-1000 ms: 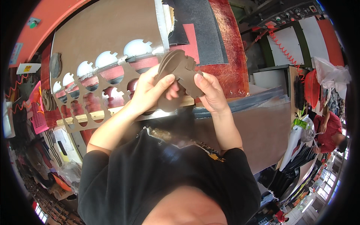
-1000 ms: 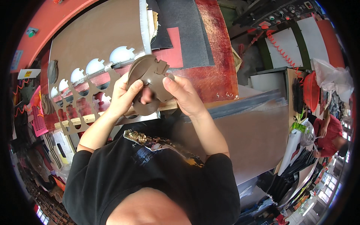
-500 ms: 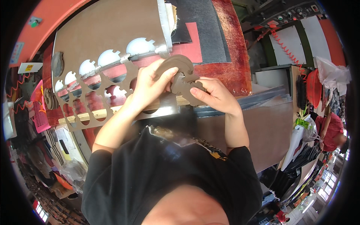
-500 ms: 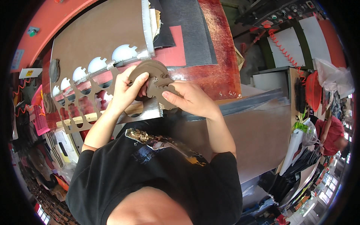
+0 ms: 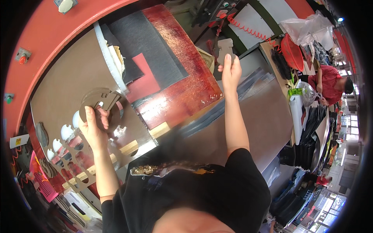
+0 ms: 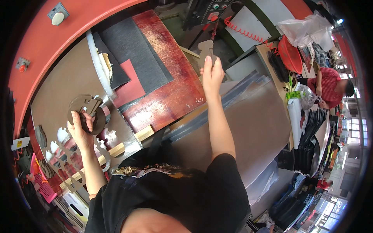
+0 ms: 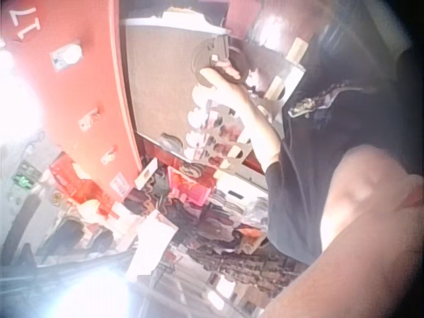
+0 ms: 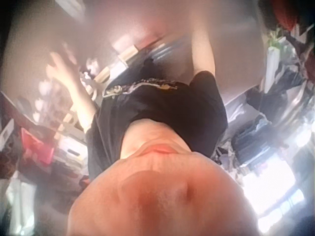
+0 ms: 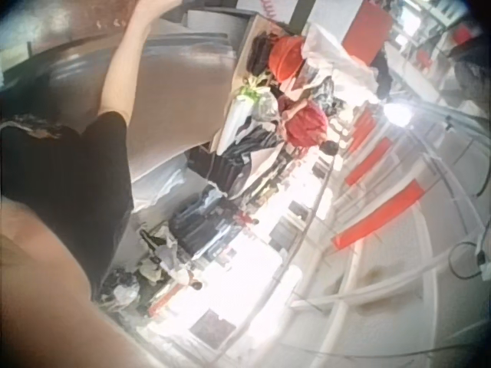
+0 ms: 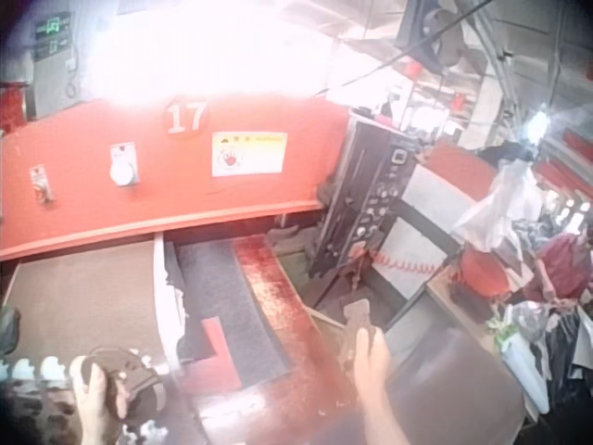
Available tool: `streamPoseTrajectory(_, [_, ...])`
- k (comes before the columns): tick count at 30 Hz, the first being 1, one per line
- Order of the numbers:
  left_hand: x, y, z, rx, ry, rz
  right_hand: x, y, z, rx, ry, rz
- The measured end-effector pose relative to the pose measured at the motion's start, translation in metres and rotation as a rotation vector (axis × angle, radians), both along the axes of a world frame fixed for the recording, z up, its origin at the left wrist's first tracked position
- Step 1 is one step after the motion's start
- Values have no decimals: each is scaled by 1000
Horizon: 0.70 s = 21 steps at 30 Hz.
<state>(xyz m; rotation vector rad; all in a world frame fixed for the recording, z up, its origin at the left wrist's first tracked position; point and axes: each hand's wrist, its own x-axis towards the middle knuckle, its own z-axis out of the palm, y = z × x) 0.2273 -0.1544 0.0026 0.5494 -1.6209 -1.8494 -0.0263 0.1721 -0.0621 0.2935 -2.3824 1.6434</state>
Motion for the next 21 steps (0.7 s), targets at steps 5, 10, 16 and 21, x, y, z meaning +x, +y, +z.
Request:
streamPoseTrajectory(5, [-7, 21, 3, 53, -106, -24, -26, -16, -22, 489, 254, -203])
streamPoseTrajectory(10, [-15, 31, 12, 26, -67, -100, 63, -86, 24, -121, 280, 332])
streamPoseTrajectory(16, [-9, 39, 21, 9, -90, -107, 131, -151, 74, -116, 584, 634])
streamPoseTrajectory(21, [2, 43, 22, -42, -56, -146, 135, -165, 82, -24, 690, 681])
